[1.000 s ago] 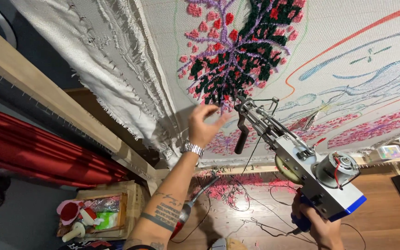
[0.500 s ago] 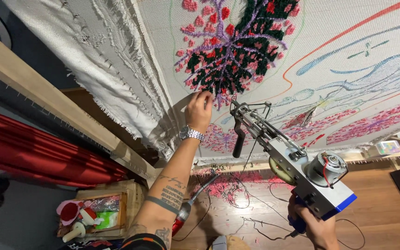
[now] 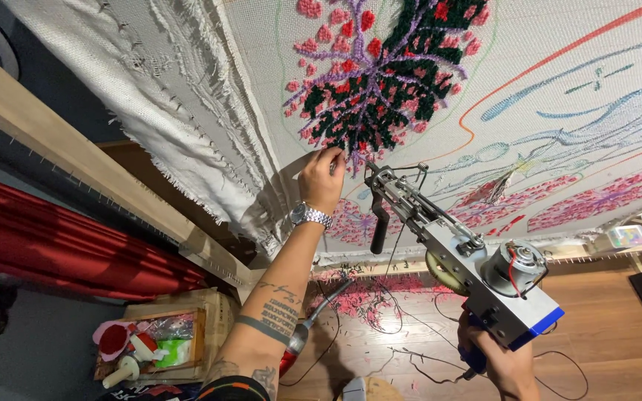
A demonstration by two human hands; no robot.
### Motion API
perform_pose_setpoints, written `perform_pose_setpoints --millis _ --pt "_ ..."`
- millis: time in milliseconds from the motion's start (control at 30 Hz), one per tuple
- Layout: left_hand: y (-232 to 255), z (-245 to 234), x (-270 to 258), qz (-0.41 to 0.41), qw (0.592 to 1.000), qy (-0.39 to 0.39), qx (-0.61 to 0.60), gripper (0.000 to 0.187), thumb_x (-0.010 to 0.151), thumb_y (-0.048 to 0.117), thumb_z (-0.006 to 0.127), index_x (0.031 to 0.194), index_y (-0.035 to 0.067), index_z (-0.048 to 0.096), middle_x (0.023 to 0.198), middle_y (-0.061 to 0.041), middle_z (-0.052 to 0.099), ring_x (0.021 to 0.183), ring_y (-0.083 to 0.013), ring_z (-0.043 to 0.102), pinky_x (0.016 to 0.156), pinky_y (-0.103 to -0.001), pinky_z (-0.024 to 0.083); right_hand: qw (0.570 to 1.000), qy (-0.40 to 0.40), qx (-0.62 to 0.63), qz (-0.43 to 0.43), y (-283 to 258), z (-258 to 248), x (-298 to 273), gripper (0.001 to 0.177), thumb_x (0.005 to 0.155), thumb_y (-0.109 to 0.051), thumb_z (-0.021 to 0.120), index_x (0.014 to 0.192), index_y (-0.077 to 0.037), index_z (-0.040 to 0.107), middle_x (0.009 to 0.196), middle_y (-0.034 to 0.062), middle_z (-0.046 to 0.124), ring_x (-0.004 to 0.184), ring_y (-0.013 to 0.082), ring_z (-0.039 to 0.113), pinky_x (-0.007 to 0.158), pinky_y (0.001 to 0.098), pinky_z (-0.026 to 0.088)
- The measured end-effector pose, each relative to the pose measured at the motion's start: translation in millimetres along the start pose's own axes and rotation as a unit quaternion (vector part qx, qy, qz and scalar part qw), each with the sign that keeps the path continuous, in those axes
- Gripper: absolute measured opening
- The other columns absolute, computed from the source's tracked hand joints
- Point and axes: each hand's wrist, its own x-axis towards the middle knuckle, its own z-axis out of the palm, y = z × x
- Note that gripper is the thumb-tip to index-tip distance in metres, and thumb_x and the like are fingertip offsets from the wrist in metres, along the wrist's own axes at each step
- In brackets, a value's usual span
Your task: Using a tufting gun to create a pattern on a large rug canvas.
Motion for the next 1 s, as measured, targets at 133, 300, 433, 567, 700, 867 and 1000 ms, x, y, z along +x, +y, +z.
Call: perform_pose_setpoints --millis 133,300,433,567,700,867,1000 --pt "-12 -5 -5 -0.002 0.995 -0.095 0.008 0.013 0.092 0.018 0.069 0.099 0.007 0.073 0.094 -0.011 0.073 0.078 -0.0271 0.072 0.069 -0.038 0.057 1.000 0.000 0.006 -0.003 3 2 3 0.029 0.080 0.002 0.062 0.108 0.008 0.058 0.074 0.0142 0.061 0.057 0.0204 0.056 0.048 0.0334 0.046" --pt "-15 -11 -11 0.053 0.994 -0.094 -0.011 0.012 0.086 0.020 0.068 0.081 0.010 0.066 0.080 -0.007 0.070 0.071 -0.0229 0.069 0.063 -0.038 0.056 1.000 0.007 -0.014 0.007 16 -1 8 0.026 0.080 0.002 0.063 0.105 0.009 0.060 0.074 0.0147 0.062 0.058 0.0206 0.057 0.050 0.0334 0.046" --pt "-9 -17 -16 0.062 0.995 -0.072 -0.002 0.025 0.087 0.018 0.068 0.067 0.009 0.056 0.082 -0.007 0.069 0.068 -0.0221 0.065 0.063 -0.038 0.054 0.999 0.021 -0.008 0.029 11 8 10 0.027 0.080 0.002 0.063 0.106 0.009 0.060 0.073 0.0153 0.062 0.056 0.0212 0.055 0.047 0.0345 0.044" --pt "-25 1 -36 0.004 0.993 -0.106 -0.048 0.016 0.093 0.020 0.064 0.080 0.010 0.063 0.079 -0.004 0.067 0.072 -0.0180 0.067 0.067 -0.032 0.057 1.000 0.007 0.010 0.014 15 9 12 0.028 0.080 0.003 0.064 0.107 0.008 0.060 0.074 0.0137 0.061 0.057 0.0204 0.056 0.049 0.0343 0.046" --pt "-30 9 -75 0.003 0.978 -0.122 -0.169 0.014 0.096 0.017 0.060 0.107 0.009 0.065 0.094 -0.005 0.068 0.084 -0.0161 0.068 0.077 -0.028 0.059 1.000 -0.005 0.014 0.010 20 8 13 0.027 0.080 0.003 0.064 0.106 0.008 0.059 0.075 0.0122 0.061 0.059 0.0196 0.057 0.050 0.0341 0.048" --pt "0 11 -98 -0.152 0.883 -0.300 -0.328 0.039 0.092 0.020 0.075 0.123 0.004 0.056 0.088 -0.002 0.065 0.079 -0.0144 0.061 0.071 -0.027 0.050 1.000 0.004 -0.013 0.016 18 14 15 0.025 0.080 0.002 0.063 0.104 0.007 0.060 0.075 0.0117 0.062 0.059 0.0193 0.057 0.050 0.0340 0.048" --pt "-16 54 -129 -0.237 0.813 -0.326 -0.420 0.028 0.089 0.013 0.083 0.106 0.003 0.062 0.083 -0.003 0.065 0.076 -0.0113 0.062 0.071 -0.029 0.056 0.999 -0.004 -0.045 0.010 7 27 17 0.024 0.078 0.002 0.063 0.102 0.006 0.061 0.075 0.0106 0.062 0.058 0.0184 0.057 0.049 0.0329 0.048"
